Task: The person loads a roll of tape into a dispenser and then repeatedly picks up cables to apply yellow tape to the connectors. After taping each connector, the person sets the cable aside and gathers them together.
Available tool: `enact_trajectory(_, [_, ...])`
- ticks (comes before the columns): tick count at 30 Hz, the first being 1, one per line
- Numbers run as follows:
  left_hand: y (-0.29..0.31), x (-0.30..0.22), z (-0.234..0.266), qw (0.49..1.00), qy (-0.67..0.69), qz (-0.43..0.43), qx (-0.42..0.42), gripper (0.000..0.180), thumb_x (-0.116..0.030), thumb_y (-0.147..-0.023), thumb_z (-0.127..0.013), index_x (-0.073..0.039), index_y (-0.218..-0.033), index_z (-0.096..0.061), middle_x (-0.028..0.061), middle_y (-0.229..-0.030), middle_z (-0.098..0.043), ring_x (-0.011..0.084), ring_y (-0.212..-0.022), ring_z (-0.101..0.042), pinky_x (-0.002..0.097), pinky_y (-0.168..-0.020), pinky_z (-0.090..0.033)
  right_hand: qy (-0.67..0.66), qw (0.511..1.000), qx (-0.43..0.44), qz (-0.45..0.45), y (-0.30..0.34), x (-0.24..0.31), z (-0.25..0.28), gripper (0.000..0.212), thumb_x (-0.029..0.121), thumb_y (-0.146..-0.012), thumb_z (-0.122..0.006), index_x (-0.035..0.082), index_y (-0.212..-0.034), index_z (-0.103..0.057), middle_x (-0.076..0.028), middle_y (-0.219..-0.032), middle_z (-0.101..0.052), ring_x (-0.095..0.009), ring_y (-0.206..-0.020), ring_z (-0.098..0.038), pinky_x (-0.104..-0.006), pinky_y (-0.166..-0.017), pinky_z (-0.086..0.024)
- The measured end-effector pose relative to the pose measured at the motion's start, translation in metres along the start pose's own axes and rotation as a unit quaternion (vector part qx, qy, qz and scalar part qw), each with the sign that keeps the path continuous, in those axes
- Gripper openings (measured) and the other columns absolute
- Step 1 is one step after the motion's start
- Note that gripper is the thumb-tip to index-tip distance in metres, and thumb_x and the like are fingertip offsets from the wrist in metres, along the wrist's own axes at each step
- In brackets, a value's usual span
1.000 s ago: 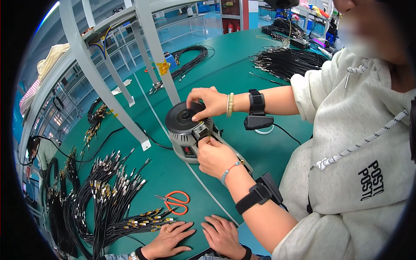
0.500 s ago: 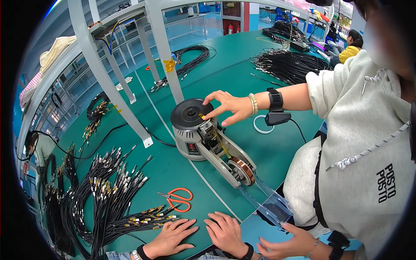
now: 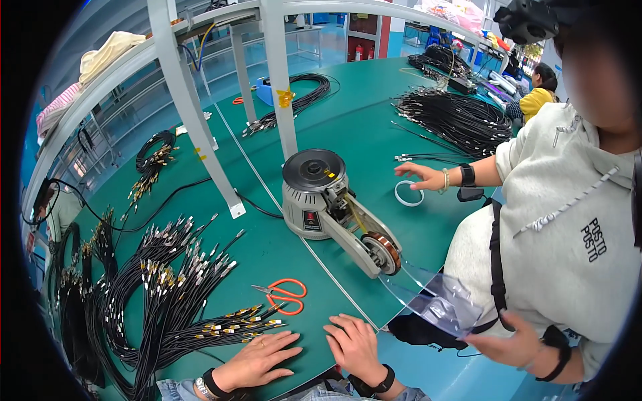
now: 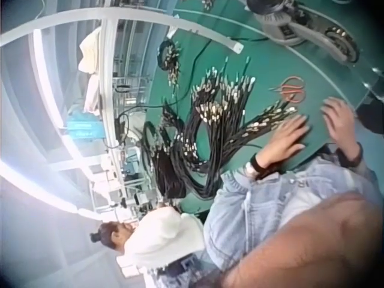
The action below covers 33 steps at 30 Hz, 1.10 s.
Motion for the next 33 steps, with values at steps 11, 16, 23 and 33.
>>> enact_trajectory(11, [0.049, 0.009, 0.018, 0.998, 0.026, -0.004, -0.065, 0.05, -0.027, -0.081, -0.071, -0.01, -0.124, -0.055, 0.0131, -0.136, -0.047, 0.0329, -0.127, -0.044, 0.0415, -0.101, -0.039, 0.021, 1.0, -0.013, -0.011, -0.001, 0.007, -0.002, 0.017, 0.014, -0.076, -0.068, 0.01, -0.093, -0.065, -0.003, -0.106, -0.061, -0.024, -0.1, -0.056, -0.0359, -0.08, -0.043])
enact_trajectory(16, [0.074, 0.014, 0.023, 0.997, 0.024, -0.004, -0.075, 0.049, -0.025, -0.079, -0.072, -0.009, -0.123, -0.056, 0.0136, -0.134, -0.048, 0.0337, -0.125, -0.045, 0.0423, -0.101, -0.039, 0.035, 0.999, -0.018, -0.013, -0.003, 0.011, -0.002, 0.016, 0.012, -0.076, -0.067, 0.01, -0.092, -0.064, -0.004, -0.105, -0.061, -0.025, -0.098, -0.055, -0.0365, -0.082, -0.043])
enact_trajectory(23, [0.11, 0.03, 0.026, 0.992, 0.029, 0.018, -0.122, 0.05, -0.022, -0.074, -0.075, -0.008, -0.119, -0.057, 0.0134, -0.133, -0.049, 0.0345, -0.123, -0.046, 0.0438, -0.101, -0.039, 0.05, 0.998, -0.031, -0.002, -0.004, 0.011, -0.005, 0.014, 0.01, -0.076, -0.066, 0.009, -0.09, -0.064, -0.004, -0.103, -0.06, -0.024, -0.096, -0.055, -0.0368, -0.081, -0.043])
enact_trajectory(33, [0.153, 0.039, 0.031, 0.979, 0.082, 0.062, -0.177, 0.049, -0.019, -0.071, -0.076, -0.007, -0.115, -0.059, 0.0133, -0.129, -0.052, 0.035, -0.12, -0.048, 0.0442, -0.098, -0.041, 0.058, 0.998, -0.018, 0.001, -0.003, 0.015, -0.01, 0.016, 0.007, -0.075, -0.065, 0.007, -0.091, -0.063, -0.005, -0.104, -0.061, -0.026, -0.096, -0.056, -0.0372, -0.082, -0.042])
Point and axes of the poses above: each hand's wrist, its own y-axis away from the middle knuckle, its own z-axis out of the back of the hand, x = y × z, the point moved 4 cm from there along -y, towards the middle knuckle
